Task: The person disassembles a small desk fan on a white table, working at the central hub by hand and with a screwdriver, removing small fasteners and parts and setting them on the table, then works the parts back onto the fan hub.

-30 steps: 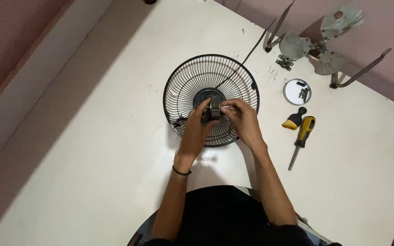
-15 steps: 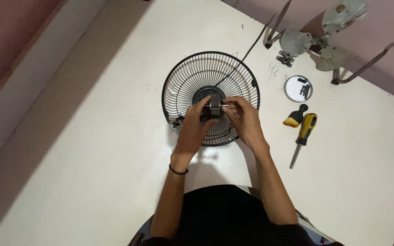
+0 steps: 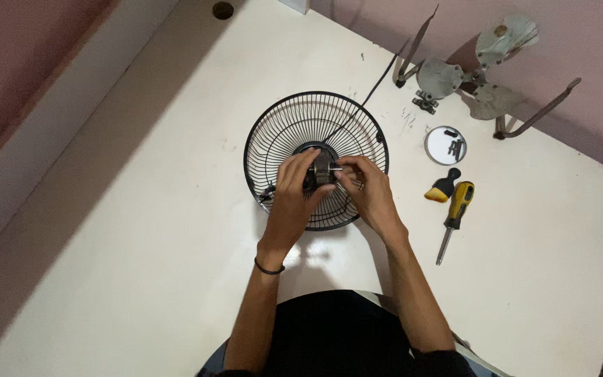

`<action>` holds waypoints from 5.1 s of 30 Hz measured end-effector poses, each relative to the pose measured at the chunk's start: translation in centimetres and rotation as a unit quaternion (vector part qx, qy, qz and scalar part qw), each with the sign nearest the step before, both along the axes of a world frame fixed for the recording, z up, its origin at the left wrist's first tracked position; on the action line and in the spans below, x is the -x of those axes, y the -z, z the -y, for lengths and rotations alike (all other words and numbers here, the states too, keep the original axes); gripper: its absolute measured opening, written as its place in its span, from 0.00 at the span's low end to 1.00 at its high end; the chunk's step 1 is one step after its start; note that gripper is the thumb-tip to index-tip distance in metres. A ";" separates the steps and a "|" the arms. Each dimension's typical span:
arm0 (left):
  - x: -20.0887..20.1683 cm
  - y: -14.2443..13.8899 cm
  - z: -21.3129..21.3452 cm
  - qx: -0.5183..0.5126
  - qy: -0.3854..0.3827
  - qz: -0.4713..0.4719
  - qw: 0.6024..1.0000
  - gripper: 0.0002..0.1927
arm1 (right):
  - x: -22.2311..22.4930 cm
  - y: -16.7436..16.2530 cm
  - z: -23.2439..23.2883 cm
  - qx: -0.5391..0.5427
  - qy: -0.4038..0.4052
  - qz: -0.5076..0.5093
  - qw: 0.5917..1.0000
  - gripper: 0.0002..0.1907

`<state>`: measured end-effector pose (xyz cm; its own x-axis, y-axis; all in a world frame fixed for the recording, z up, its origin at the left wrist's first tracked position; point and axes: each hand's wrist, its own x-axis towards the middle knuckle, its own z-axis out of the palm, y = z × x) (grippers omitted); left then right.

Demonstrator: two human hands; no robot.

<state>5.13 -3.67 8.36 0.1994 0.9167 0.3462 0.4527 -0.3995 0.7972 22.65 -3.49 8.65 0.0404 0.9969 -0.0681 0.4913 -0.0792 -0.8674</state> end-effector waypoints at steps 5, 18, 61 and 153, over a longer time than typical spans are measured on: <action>0.4 -0.3 -0.4 -0.033 -0.042 0.030 0.998 0.19 | -0.3 -0.5 0.2 -0.046 -0.010 0.018 0.999 0.14; -3.2 -2.4 0.9 -0.056 -0.041 0.099 0.993 0.10 | -4.2 -2.3 1.6 -0.133 0.031 0.052 0.989 0.11; -18.3 6.7 -8.3 0.013 -0.068 0.047 0.997 0.13 | -15.5 5.3 -3.0 -0.068 0.133 -0.072 0.986 0.07; -18.5 7.0 -8.8 0.067 -0.058 0.085 0.992 0.21 | -15.7 6.4 -5.1 -0.081 0.177 -0.132 0.972 0.18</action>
<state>23.59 5.14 1.40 0.0395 0.9702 0.2390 0.3433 -0.2378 0.9086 38.38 1.64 2.29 0.3844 0.9225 0.0340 0.2175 -0.0547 -0.9745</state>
